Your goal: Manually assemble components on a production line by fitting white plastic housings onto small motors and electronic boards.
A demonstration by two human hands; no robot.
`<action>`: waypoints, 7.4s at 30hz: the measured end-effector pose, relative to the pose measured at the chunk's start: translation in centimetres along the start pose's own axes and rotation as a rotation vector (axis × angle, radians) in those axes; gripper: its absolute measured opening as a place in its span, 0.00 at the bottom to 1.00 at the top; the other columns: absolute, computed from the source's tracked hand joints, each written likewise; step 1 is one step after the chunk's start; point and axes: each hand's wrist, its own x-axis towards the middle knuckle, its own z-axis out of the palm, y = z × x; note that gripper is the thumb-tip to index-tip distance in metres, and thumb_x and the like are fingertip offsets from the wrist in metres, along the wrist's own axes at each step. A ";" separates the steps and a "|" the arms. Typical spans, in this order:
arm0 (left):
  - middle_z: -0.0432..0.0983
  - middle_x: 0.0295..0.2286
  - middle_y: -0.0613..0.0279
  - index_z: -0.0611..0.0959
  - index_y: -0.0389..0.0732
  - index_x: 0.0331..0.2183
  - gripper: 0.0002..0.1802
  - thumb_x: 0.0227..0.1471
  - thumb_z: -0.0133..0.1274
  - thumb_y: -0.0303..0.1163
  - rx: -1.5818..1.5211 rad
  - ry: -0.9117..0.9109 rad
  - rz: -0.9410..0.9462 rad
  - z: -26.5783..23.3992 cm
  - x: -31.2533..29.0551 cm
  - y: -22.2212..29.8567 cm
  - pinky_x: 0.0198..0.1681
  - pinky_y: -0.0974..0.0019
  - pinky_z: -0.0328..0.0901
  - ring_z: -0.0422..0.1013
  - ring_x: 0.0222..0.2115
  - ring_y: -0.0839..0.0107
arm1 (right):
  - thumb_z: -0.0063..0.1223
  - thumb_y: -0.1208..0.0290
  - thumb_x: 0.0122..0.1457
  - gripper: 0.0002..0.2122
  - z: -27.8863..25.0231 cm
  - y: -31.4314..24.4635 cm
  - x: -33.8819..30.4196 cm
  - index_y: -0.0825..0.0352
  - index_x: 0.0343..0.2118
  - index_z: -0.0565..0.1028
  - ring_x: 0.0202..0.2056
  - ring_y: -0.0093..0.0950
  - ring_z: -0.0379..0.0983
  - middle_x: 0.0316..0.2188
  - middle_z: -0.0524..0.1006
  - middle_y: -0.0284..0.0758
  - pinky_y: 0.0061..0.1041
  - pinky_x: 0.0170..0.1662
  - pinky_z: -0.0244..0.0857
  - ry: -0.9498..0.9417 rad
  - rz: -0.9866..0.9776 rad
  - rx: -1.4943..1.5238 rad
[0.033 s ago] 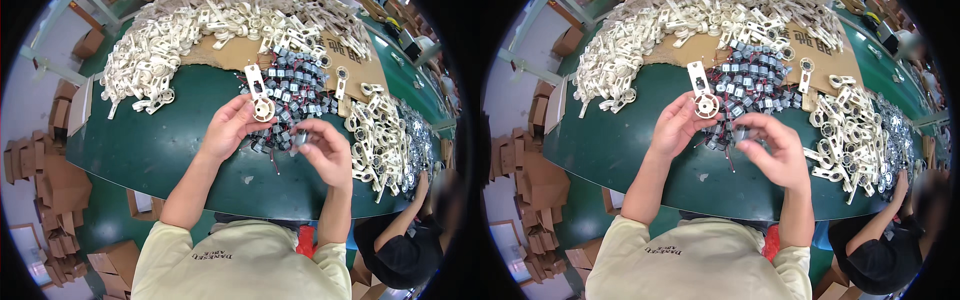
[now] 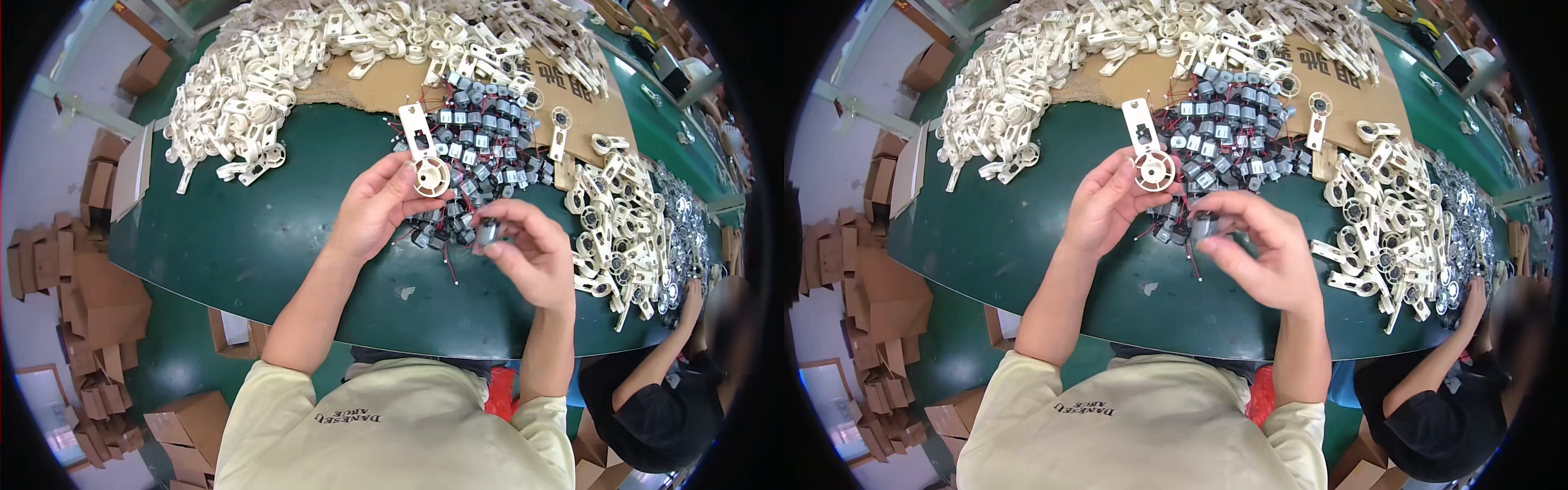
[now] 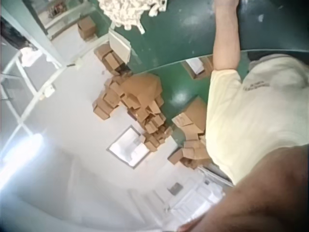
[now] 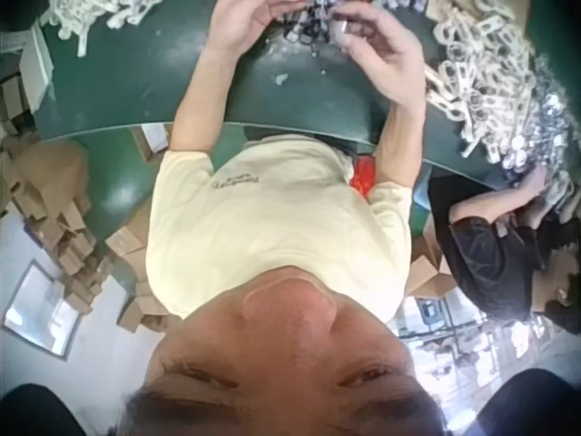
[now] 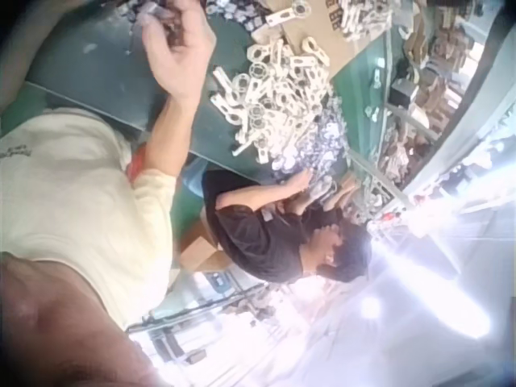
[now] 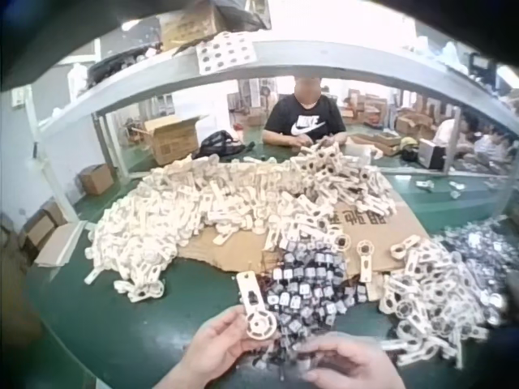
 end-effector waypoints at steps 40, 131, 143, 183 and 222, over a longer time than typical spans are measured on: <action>0.76 0.38 0.62 0.75 0.33 0.45 0.15 0.60 0.52 0.31 0.190 -0.113 -0.179 0.9 -0.8 -0.5 0.41 0.70 0.71 0.74 0.36 0.76 | 0.57 0.84 0.50 0.15 2.0 0.2 1.1 0.64 0.41 0.78 0.34 0.32 0.75 0.37 0.74 0.36 0.27 0.36 0.70 0.089 -0.215 -0.600; 0.80 0.33 0.46 0.82 0.34 0.40 0.24 0.52 0.55 0.46 1.463 0.986 0.176 -17.7 1.5 19.9 0.42 0.60 0.69 0.77 0.36 0.56 | 0.54 0.71 0.59 0.11 -6.7 2.5 0.2 0.69 0.43 0.74 0.27 0.25 0.67 0.41 0.71 0.38 0.24 0.33 0.65 0.615 0.187 -0.950; 0.63 0.57 0.44 0.72 0.45 0.57 0.44 0.43 0.53 0.62 1.266 1.067 -0.115 -38.5 2.3 23.4 0.60 0.58 0.55 0.60 0.58 0.52 | 0.54 0.77 0.57 0.10 -4.2 0.2 1.1 0.71 0.43 0.73 0.29 0.26 0.70 0.43 0.70 0.39 0.23 0.30 0.66 0.600 0.167 -0.850; 0.77 0.31 0.48 0.80 0.34 0.36 0.15 0.49 0.59 0.36 1.710 0.334 -0.078 0.2 -2.8 6.0 0.39 0.54 0.68 0.74 0.34 0.52 | 0.55 0.67 0.57 0.12 -0.6 5.0 6.4 0.66 0.42 0.76 0.39 0.44 0.71 0.38 0.75 0.43 0.39 0.43 0.66 0.368 -0.199 -1.115; 0.76 0.34 0.53 0.79 0.35 0.39 0.16 0.45 0.58 0.26 1.488 0.470 0.428 0.1 0.0 3.0 0.42 0.58 0.65 0.69 0.37 0.56 | 0.59 0.75 0.54 0.06 -3.8 1.8 1.3 0.68 0.35 0.78 0.29 0.32 0.72 0.28 0.76 0.36 0.29 0.36 0.67 0.275 -0.143 -0.804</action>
